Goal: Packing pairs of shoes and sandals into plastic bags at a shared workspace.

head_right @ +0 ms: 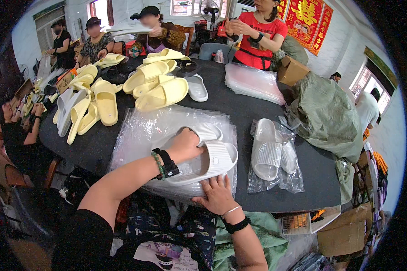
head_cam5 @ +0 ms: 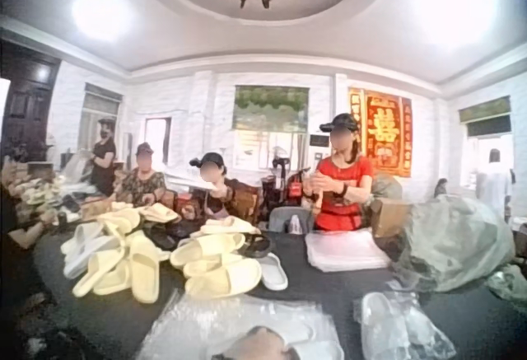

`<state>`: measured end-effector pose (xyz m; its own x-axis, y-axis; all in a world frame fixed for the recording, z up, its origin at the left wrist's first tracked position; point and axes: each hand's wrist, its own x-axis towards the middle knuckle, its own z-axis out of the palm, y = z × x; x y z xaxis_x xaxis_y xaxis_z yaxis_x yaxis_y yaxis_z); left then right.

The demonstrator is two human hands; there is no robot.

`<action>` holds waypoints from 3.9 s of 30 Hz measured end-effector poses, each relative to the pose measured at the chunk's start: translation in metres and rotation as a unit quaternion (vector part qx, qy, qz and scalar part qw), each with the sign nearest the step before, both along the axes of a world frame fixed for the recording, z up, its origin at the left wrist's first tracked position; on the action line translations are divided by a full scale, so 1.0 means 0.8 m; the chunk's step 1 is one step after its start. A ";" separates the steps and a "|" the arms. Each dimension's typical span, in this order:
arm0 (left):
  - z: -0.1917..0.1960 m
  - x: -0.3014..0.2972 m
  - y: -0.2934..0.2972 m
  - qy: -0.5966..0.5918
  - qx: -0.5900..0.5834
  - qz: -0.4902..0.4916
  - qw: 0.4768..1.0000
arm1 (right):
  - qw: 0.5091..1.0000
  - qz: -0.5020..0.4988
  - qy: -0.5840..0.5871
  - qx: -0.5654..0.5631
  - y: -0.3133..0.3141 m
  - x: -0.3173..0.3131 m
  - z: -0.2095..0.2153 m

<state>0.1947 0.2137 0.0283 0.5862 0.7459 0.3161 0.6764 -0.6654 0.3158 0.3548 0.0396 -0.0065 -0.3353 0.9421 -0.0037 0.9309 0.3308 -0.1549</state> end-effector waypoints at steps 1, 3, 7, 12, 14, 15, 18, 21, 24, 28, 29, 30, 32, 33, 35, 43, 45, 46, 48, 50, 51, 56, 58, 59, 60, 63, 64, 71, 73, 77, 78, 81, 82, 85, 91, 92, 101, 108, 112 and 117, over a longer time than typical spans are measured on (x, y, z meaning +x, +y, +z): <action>-0.009 -0.009 0.009 0.002 -0.001 0.005 1.000 | 1.000 -0.002 -0.004 0.008 0.001 -0.002 -0.002; -0.030 -0.030 0.033 -0.004 0.022 0.054 0.998 | 1.000 -0.001 -0.005 0.013 0.002 -0.007 -0.004; -0.008 -0.087 0.052 0.018 0.044 0.074 0.996 | 1.000 -0.012 -0.010 0.015 0.000 0.001 -0.003; -0.023 -0.199 0.082 0.015 0.026 0.203 0.979 | 0.999 0.002 0.009 0.034 0.001 -0.006 -0.001; -0.008 -0.207 0.071 0.041 0.013 0.240 0.970 | 0.999 -0.008 0.006 0.034 -0.002 0.000 -0.004; -0.009 -0.225 0.072 0.076 0.047 0.249 0.964 | 0.999 -0.004 0.006 0.039 -0.002 -0.002 -0.002; -0.012 -0.253 0.077 0.080 0.032 0.276 0.957 | 0.999 -0.005 0.011 0.041 -0.002 0.000 -0.003; 0.006 -0.249 0.071 0.074 -0.025 0.246 0.966 | 0.999 -0.003 0.012 0.045 -0.001 0.002 -0.008; 0.045 -0.203 0.044 0.094 0.077 0.185 0.975 | 0.999 -0.006 0.007 0.045 0.001 0.000 -0.007; 0.101 -0.089 0.010 -0.074 0.110 -0.093 0.987 | 0.999 -0.013 -0.001 0.048 -0.006 0.005 -0.009; 0.088 -0.065 0.023 -0.115 0.108 -0.126 0.979 | 0.999 -0.006 0.002 0.054 -0.005 0.002 -0.006; 0.089 -0.037 0.019 -0.151 0.044 -0.167 0.973 | 0.998 -0.009 0.008 0.054 -0.006 0.004 -0.010; 0.034 -0.001 0.059 -0.016 0.005 -0.087 0.996 | 0.997 0.000 0.008 0.073 -0.005 -0.007 -0.009; 0.032 0.033 0.055 0.043 -0.040 -0.081 0.995 | 0.997 -0.009 0.003 0.076 -0.008 0.000 -0.015; 0.023 0.060 0.050 0.100 -0.074 -0.070 0.990 | 0.998 -0.010 -0.005 0.068 -0.009 0.001 -0.020; -0.024 0.069 0.107 0.052 -0.021 0.002 0.998 | 0.996 -0.010 0.000 0.084 -0.001 0.001 -0.017; -0.018 0.042 0.119 -0.009 0.037 0.008 0.999 | 0.996 -0.008 0.000 0.084 -0.001 0.000 -0.015; -0.006 0.034 0.116 0.047 0.020 0.050 0.997 | 0.997 -0.013 -0.001 0.081 -0.004 0.003 -0.014; 0.000 0.010 0.118 0.046 0.018 0.072 0.996 | 0.997 -0.017 0.000 0.080 -0.007 0.004 -0.011; 0.005 -0.021 0.112 0.034 -0.007 0.091 0.995 | 0.997 -0.010 0.004 0.076 -0.007 0.000 -0.010; 0.000 -0.035 0.114 0.036 -0.009 0.098 0.994 | 0.997 -0.009 0.004 0.072 -0.005 -0.003 -0.011; 0.006 -0.081 0.087 0.014 0.049 0.046 0.998 | 0.998 -0.012 0.009 0.058 -0.007 -0.005 -0.013; 0.027 -0.087 0.053 -0.041 0.098 -0.009 0.994 | 0.999 -0.018 0.003 0.044 -0.007 -0.002 -0.007; 0.041 -0.093 0.032 -0.038 0.087 -0.003 0.996 | 0.999 -0.020 0.002 0.040 -0.007 -0.001 -0.005; 0.052 -0.102 0.014 -0.019 0.062 0.011 0.998 | 0.999 -0.021 0.007 0.040 -0.006 -0.001 -0.004; 0.013 -0.139 0.015 0.004 0.000 0.026 1.000 | 0.998 -0.010 0.001 0.056 -0.002 -0.004 0.001; 0.000 -0.149 0.015 -0.007 -0.015 0.011 1.000 | 0.998 -0.007 0.003 0.058 -0.001 -0.005 0.002; 0.012 -0.165 -0.008 -0.038 -0.106 0.012 0.994 | 1.000 -0.019 -0.006 0.023 0.001 -0.004 0.003; 0.023 -0.164 -0.023 -0.004 -0.099 0.043 0.994 | 1.000 -0.010 -0.008 0.017 0.002 -0.009 0.005; 0.018 -0.169 -0.030 -0.019 -0.089 0.052 0.995 | 1.000 -0.014 0.005 0.020 0.003 -0.015 0.003; 0.000 -0.170 -0.019 -0.037 -0.051 0.015 0.998 | 1.000 -0.014 0.003 0.017 0.001 -0.014 0.003; -0.002 -0.164 -0.012 -0.048 -0.045 0.008 0.998 | 1.000 -0.020 -0.015 0.007 -0.004 -0.005 0.006; 0.004 -0.177 -0.009 -0.047 -0.038 0.022 0.998 | 1.000 -0.013 -0.008 0.003 -0.004 -0.006 0.005; 0.036 -0.220 0.011 -0.058 -0.017 0.043 0.997 | 1.000 -0.007 -0.012 0.001 -0.001 -0.008 0.000; 0.169 -0.356 0.105 -0.029 0.143 0.220 0.964 | 1.000 -0.009 -0.011 -0.007 0.000 -0.004 0.005; 0.183 -0.390 0.129 -0.028 0.185 0.257 0.948 | 1.000 -0.003 -0.009 -0.008 0.001 -0.006 0.006; 0.112 -0.383 0.118 -0.089 0.312 0.228 0.918 | 1.000 -0.007 -0.012 -0.008 -0.002 -0.003 0.001; 0.033 -0.177 -0.092 -0.049 0.115 0.035 0.992 | 1.000 -0.012 -0.009 -0.003 0.000 -0.011 0.009; -0.004 -0.122 -0.124 -0.028 0.058 -0.032 0.997 | 1.000 -0.020 0.000 0.002 0.001 -0.010 0.010; -0.066 -0.109 -0.114 0.015 0.089 -0.043 0.995 | 0.999 -0.002 0.052 -0.003 0.002 0.000 0.005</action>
